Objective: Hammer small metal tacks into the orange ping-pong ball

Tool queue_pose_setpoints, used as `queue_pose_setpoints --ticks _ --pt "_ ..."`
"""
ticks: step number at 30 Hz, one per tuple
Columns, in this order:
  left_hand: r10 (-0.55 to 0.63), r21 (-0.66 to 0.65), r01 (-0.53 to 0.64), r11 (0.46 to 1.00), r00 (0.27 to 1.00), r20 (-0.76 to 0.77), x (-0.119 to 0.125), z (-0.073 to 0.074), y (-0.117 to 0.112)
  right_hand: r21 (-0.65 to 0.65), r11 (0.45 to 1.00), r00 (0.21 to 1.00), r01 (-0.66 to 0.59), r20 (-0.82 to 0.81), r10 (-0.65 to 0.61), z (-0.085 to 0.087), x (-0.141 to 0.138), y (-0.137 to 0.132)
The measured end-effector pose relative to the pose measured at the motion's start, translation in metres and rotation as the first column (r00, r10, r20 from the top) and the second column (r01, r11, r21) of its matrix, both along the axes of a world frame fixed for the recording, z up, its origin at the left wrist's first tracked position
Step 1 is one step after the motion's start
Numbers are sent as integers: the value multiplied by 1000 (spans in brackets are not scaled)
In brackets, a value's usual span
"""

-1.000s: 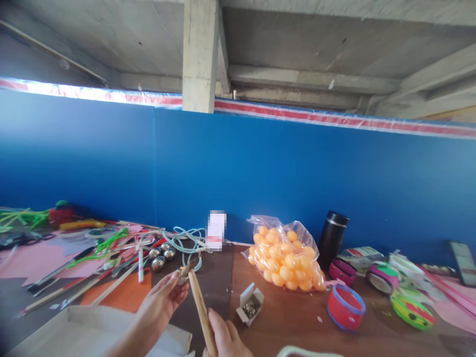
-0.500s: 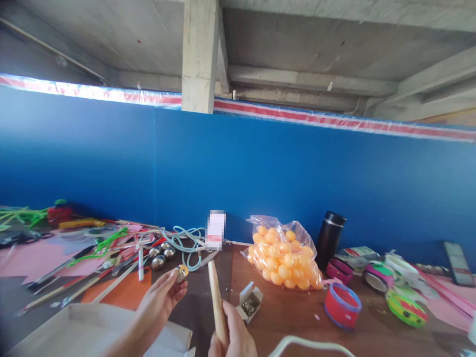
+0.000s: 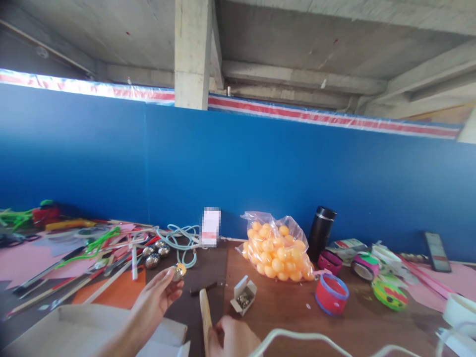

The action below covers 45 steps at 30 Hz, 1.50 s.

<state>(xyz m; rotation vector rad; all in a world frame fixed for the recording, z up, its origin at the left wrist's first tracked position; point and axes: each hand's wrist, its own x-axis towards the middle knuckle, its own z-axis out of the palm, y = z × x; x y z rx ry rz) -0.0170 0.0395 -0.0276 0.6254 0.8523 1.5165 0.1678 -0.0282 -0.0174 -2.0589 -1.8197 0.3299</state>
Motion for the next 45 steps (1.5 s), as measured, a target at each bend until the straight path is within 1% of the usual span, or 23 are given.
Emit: queue_pose_setpoints --ticks 3,4,5,7,9,13,17,21,26,35,40,43,45 --pt "-36 12 36 999 999 -18 0 3 -3 136 990 999 35 -15 -33 15 17 4" --pt "-47 19 47 999 999 -24 0 3 -4 165 984 997 73 -24 -70 19 24 6" --pt "-55 24 55 998 998 -30 1 4 -5 187 976 994 108 -31 -104 22 30 9" --pt "-58 32 59 998 998 -38 1 4 -6 178 970 986 167 -41 -162 23 41 13" --pt "-46 34 48 998 998 -44 1 3 -5 157 972 984 177 -51 -171 20 48 17" --pt "-24 23 25 999 999 -45 2 3 -4 127 982 989 138 -65 -130 6 54 28" --pt "-37 17 38 999 998 -58 3 4 -4 103 987 991 127 -57 -121 -2 58 37" --pt "-59 24 61 998 994 -91 4 5 -6 77 989 991 126 -47 -123 -2 60 41" --pt "-92 26 96 995 989 -117 5 7 -11 66 990 992 127 -25 -126 0 60 37" --pt "-117 18 120 993 984 -135 7 12 -13 111 986 992 125 2 -126 -3 63 34" --pt "-129 15 133 991 981 -141 7 13 -14 166 978 990 130 -78 -118 -3 62 35" --pt "-127 6 129 992 984 -126 8 15 -15 206 965 974 163 -189 -125 0 63 37" --pt "-130 -5 131 991 984 -122 9 16 -15 227 960 950 164 -298 -92 2 63 39"
